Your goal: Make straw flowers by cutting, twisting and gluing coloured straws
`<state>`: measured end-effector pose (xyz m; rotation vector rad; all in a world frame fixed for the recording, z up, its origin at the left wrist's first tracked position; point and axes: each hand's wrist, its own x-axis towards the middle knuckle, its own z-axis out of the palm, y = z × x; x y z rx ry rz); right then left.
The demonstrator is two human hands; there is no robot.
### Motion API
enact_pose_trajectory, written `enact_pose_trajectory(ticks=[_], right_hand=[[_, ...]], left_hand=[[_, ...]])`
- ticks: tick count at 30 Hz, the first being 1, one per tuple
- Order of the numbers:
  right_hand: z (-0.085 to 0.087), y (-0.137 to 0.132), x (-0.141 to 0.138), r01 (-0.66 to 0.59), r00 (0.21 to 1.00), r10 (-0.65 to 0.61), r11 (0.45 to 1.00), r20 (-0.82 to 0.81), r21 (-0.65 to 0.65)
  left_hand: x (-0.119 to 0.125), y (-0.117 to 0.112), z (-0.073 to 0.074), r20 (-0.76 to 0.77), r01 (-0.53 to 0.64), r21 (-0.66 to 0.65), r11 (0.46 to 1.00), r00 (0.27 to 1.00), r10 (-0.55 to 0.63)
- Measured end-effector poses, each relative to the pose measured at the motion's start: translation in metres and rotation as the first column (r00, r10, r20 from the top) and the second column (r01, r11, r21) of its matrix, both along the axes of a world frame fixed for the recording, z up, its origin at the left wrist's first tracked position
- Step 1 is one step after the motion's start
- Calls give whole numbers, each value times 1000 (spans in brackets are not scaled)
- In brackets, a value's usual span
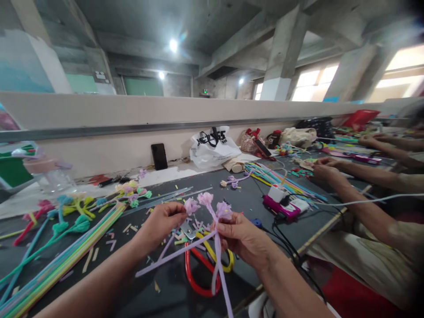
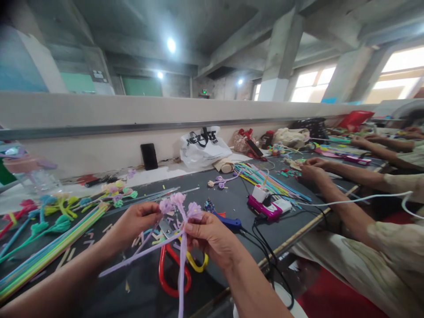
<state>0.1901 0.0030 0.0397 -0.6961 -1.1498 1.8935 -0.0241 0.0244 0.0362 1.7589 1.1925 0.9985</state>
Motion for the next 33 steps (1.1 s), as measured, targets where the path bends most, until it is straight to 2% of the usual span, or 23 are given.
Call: enact_pose_trajectory(ticks=[3, 5, 7, 13, 19, 28, 33], right_hand=[[-1, -3, -6, -1, 997, 5, 999, -83, 41], [0, -5, -11, 7, 991, 1, 998, -134, 62], [0, -7, -15, 6, 987, 5, 998, -159, 69], [1, -12, -21, -3, 978, 10, 999, -207, 37], [4, -16, -27, 41, 971, -51, 998, -232, -49], [3, -19, -40, 110, 942, -131, 990, -307, -87], [-3, -18, -45, 162, 922, -180, 983, -343, -81]], left_hand=[[14, -18, 8, 345, 114, -133, 985, 937, -62], [23, -29, 9, 470, 198, -178, 964, 878, -93], [28, -36, 10, 534, 225, -175, 959, 840, -100], [34, -43, 13, 537, 200, -148, 968, 839, -91], [34, -45, 17, 529, 210, -179, 961, 844, -86], [30, -39, 5, 597, 239, -219, 946, 800, -64], [27, -38, 8, 504, 197, -199, 960, 861, -72]])
